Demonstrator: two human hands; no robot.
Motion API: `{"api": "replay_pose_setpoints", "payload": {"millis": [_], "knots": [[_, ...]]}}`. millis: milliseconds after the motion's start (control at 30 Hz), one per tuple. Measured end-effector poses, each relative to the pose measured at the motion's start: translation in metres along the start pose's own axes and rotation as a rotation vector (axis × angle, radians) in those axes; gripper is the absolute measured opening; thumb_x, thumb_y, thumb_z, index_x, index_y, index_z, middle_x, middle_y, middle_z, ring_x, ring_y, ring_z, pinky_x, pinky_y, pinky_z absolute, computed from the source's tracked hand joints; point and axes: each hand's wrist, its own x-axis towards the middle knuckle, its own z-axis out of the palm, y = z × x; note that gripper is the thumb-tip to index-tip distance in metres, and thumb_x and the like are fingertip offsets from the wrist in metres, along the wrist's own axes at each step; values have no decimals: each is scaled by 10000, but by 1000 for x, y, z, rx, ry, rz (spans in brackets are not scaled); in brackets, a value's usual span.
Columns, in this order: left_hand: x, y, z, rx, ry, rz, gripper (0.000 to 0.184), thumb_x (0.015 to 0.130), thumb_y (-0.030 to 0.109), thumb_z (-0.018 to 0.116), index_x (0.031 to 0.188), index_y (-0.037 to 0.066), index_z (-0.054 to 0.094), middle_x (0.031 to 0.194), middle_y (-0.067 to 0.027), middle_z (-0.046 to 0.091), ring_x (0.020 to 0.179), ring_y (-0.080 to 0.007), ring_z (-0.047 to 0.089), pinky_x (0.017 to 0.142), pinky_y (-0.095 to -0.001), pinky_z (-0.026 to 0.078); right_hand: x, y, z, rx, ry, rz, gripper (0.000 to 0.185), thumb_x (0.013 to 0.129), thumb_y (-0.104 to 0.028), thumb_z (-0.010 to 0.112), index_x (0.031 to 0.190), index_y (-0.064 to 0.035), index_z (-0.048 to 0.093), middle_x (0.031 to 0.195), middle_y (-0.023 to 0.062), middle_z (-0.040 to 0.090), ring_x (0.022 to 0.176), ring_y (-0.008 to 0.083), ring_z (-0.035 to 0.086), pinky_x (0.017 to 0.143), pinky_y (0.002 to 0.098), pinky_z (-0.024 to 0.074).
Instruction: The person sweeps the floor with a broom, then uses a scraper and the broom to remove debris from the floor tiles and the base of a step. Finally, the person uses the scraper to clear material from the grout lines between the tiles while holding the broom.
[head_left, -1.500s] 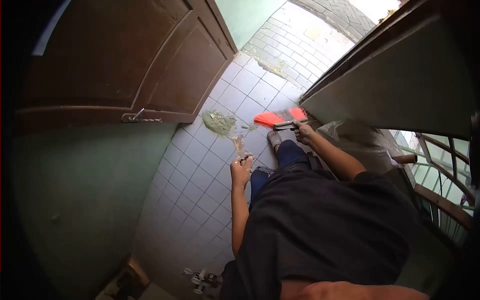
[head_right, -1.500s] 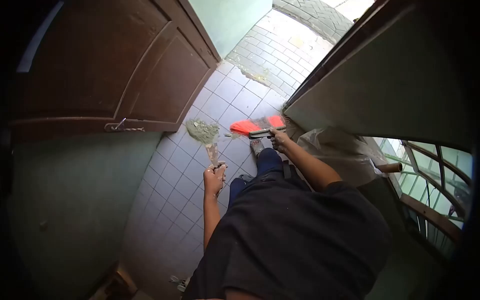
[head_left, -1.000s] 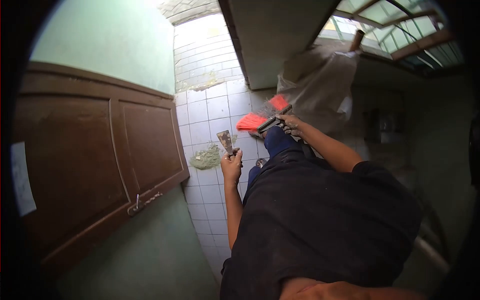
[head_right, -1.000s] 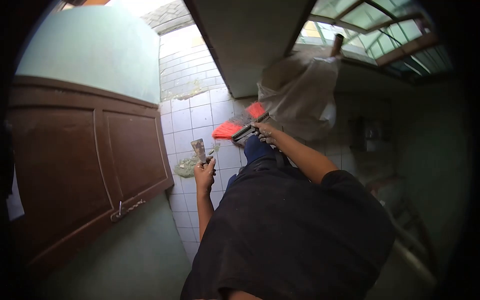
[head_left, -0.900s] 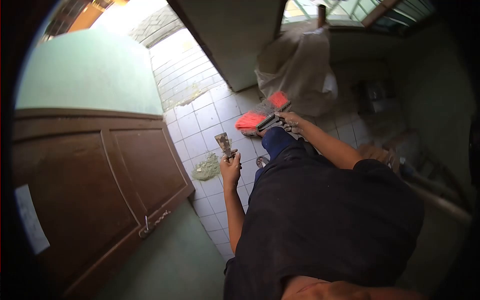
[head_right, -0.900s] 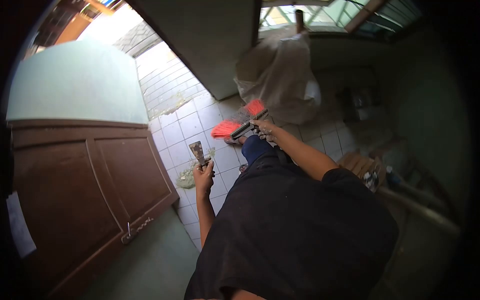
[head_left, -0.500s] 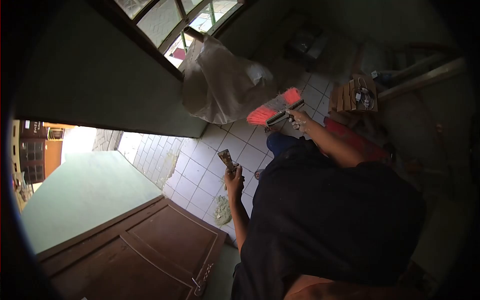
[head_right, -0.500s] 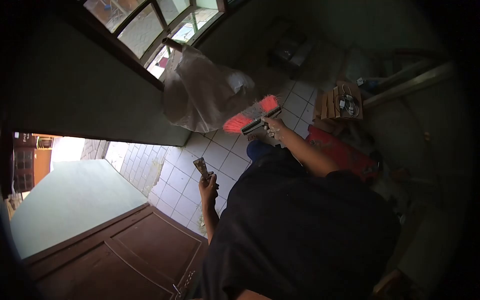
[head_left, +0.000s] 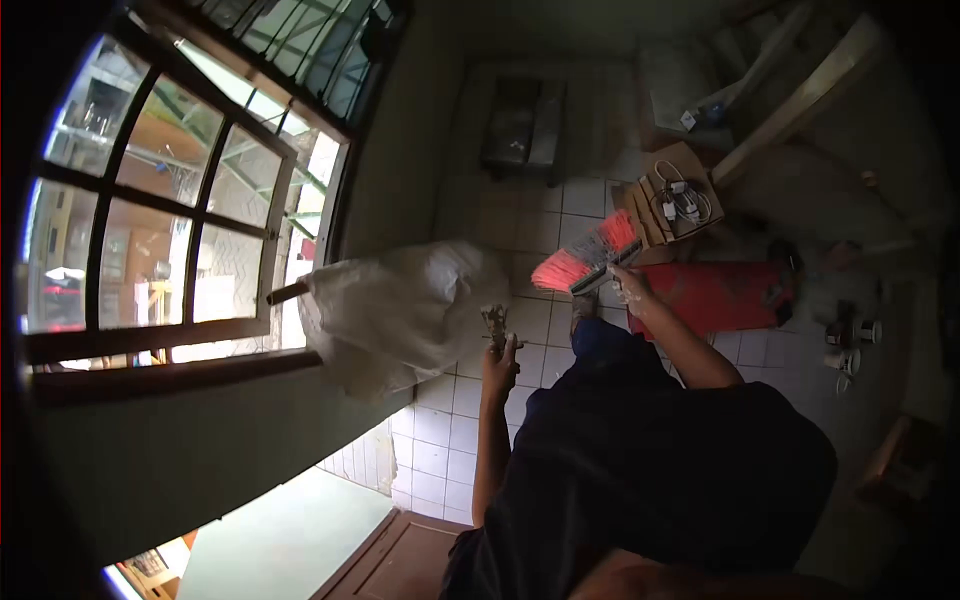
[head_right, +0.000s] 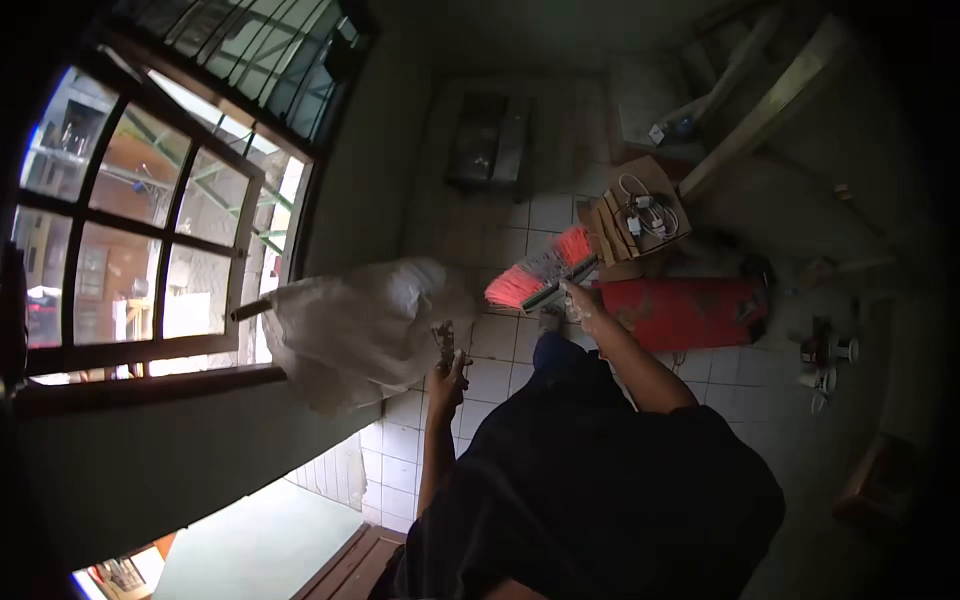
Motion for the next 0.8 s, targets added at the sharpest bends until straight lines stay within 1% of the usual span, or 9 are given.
{"api": "replay_pose_setpoints", "payload": {"millis": [100,133,167,267,433,600,667,733,800], "knots": [[52,48,45,26,-32,-7,377,978,367,581,898,4,638,595,-15,517,469,-85,472,441,-264,368,26,-39,-17,-34,111,-57,267,835,-340,740,931,-118,627,612,-51,466,435,75,389,394,241,274],[78,70,62,52,-76,77,375,981,366,579,893,6,637,593,-11,513,472,-85,470,446,-264,369,27,-69,-19,-64,164,-98,272,829,-339,743,903,-98,640,613,-45,480,428,78,395,389,242,278],[96,74,70,70,-104,149,374,984,365,576,889,9,636,591,-8,509,476,-85,468,452,-265,371,29,-86,-16,-71,187,-170,312,796,-342,771,763,-47,676,562,-19,520,431,70,451,388,263,299],[133,101,76,93,-140,161,365,990,359,570,882,16,635,598,-8,511,489,-83,470,465,-262,378,62,-115,-9,-165,228,-325,330,810,-331,758,712,-29,668,552,-18,516,441,76,450,417,282,321],[204,150,83,126,-169,99,336,989,335,571,897,15,618,584,-8,520,477,-80,479,452,-259,374,100,-175,13,-175,211,-378,389,846,-357,730,626,-95,546,546,-51,445,466,58,377,432,276,254],[297,218,103,154,-223,238,336,988,332,571,872,18,597,578,-4,513,473,-79,472,441,-264,367,127,-233,39,-207,318,-430,333,864,-328,719,677,-87,586,560,-36,478,463,59,398,428,256,262],[339,248,103,153,-255,257,336,988,333,571,862,22,591,582,-5,514,472,-77,468,438,-266,367,134,-255,50,-20,269,-328,283,877,-298,707,735,-74,608,571,-14,511,444,71,433,413,240,283],[382,271,105,201,-332,263,339,964,326,594,913,-5,644,719,-81,640,558,-132,562,500,-303,430,132,-283,56,61,247,-283,258,893,-278,692,791,-59,600,582,20,544,429,88,470,394,231,309],[411,292,120,238,-334,314,345,959,338,598,929,-1,650,735,-88,657,561,-136,572,508,-308,439,146,-307,45,157,136,-224,254,912,-274,671,818,-56,580,613,47,571,409,105,473,381,232,317]]}}
